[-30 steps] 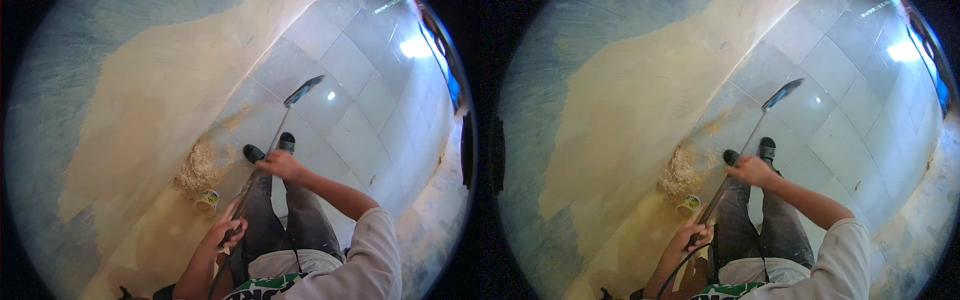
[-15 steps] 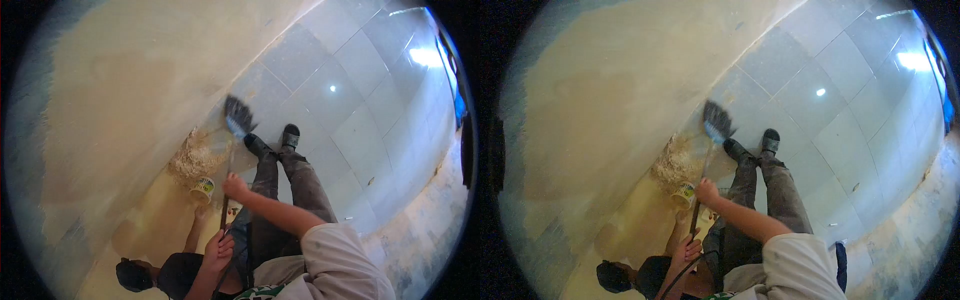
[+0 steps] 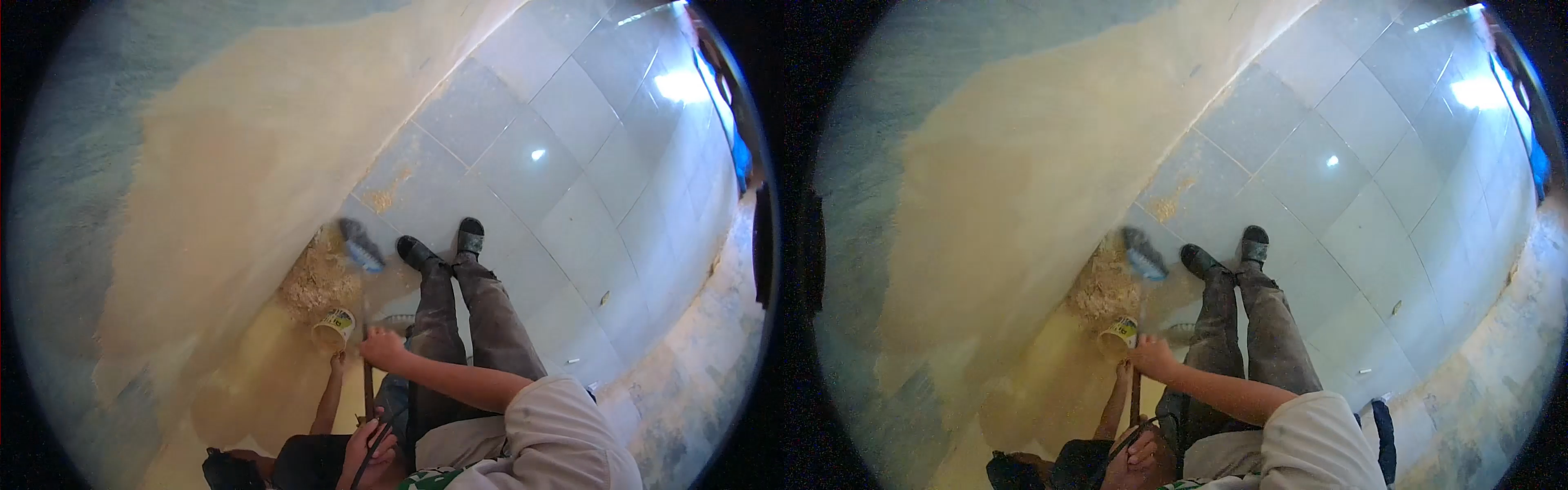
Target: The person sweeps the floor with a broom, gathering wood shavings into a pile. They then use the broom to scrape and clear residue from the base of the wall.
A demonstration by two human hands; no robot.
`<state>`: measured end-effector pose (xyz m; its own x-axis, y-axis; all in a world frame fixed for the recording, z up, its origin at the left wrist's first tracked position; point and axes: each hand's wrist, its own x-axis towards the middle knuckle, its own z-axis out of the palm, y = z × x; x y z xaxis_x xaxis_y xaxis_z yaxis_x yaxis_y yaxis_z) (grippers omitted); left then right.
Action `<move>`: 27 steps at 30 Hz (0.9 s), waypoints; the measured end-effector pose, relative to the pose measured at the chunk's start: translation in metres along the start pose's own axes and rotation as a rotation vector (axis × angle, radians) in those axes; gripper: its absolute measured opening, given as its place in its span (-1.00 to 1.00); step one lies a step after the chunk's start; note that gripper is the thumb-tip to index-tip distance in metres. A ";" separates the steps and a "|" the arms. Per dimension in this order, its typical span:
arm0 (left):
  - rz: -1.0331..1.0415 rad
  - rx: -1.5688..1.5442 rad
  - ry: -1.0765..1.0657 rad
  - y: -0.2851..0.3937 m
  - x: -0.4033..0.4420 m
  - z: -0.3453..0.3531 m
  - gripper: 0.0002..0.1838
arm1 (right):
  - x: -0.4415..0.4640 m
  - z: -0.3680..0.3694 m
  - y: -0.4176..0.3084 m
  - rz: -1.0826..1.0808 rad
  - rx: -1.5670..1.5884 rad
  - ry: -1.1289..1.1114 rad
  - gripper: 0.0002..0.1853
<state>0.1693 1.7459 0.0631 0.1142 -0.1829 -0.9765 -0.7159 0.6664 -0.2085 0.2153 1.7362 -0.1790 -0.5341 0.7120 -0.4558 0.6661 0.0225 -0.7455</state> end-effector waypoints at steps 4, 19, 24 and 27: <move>-0.050 -0.032 -0.307 0.021 0.033 -0.015 -0.76 | 0.008 -0.046 0.043 0.245 -0.152 -0.033 -0.90; -0.036 -0.204 -0.393 0.051 -0.009 -0.002 -0.75 | 0.067 -0.007 -0.009 -0.222 0.213 -0.091 -0.78; -0.279 -0.061 -0.868 0.058 0.003 -0.066 -0.66 | -0.007 -0.077 0.014 -0.084 0.088 -0.142 -0.66; -0.309 0.190 -0.509 0.025 0.003 0.001 -0.75 | -0.057 -0.119 0.055 0.219 -0.044 -0.062 -0.67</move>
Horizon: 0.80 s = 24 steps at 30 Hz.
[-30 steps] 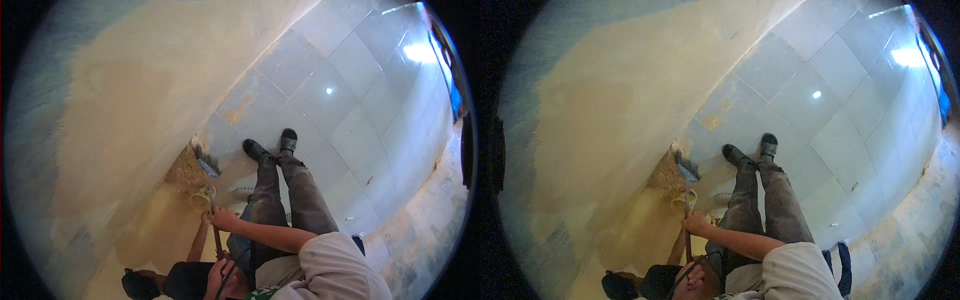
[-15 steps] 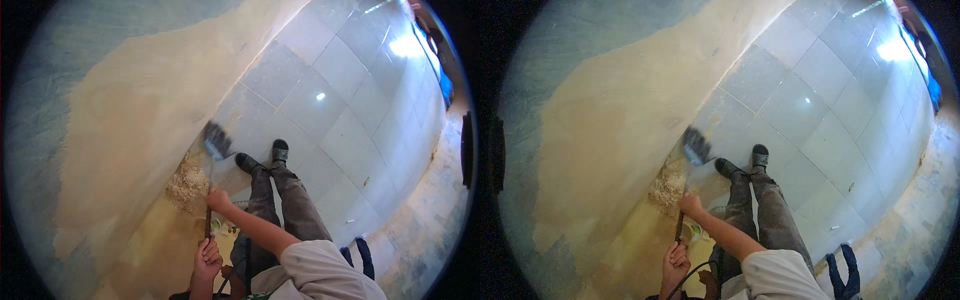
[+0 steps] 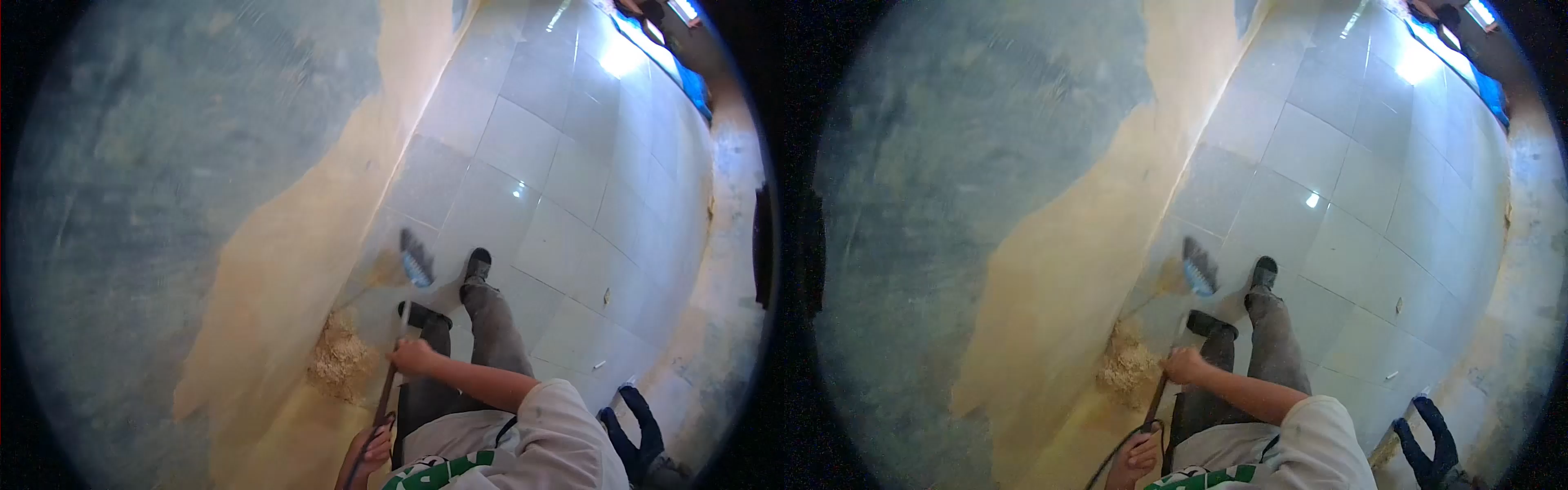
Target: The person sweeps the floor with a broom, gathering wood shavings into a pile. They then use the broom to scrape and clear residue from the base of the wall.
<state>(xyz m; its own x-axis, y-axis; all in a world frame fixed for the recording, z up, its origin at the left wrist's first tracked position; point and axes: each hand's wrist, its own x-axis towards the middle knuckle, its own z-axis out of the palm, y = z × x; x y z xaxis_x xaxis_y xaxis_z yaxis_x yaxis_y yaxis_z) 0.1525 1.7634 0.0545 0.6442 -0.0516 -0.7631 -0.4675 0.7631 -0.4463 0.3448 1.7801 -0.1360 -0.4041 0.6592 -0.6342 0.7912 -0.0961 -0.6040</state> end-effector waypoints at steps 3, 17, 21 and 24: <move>-0.113 0.506 0.012 0.006 0.089 0.060 -0.73 | -0.029 -0.033 0.084 0.314 -0.113 0.225 -0.69; -0.036 0.254 0.009 -0.007 0.407 0.240 -0.81 | 0.014 -0.147 0.390 0.495 0.063 0.578 -0.72; 0.179 -0.044 0.254 -0.020 0.276 0.201 -0.85 | 0.045 -0.095 0.243 0.380 0.021 0.376 -0.75; 0.245 -0.230 0.213 -0.027 0.230 0.169 -0.86 | 0.108 0.004 0.148 0.580 -0.072 0.684 -0.34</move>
<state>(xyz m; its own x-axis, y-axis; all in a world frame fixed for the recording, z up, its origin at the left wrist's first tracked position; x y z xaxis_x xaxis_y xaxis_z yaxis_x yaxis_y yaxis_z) 0.4155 1.8394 -0.0300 0.3684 -0.0366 -0.9290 -0.7308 0.6063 -0.3136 0.4166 1.8336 -0.2956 0.4114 0.8235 -0.3906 0.8217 -0.5205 -0.2319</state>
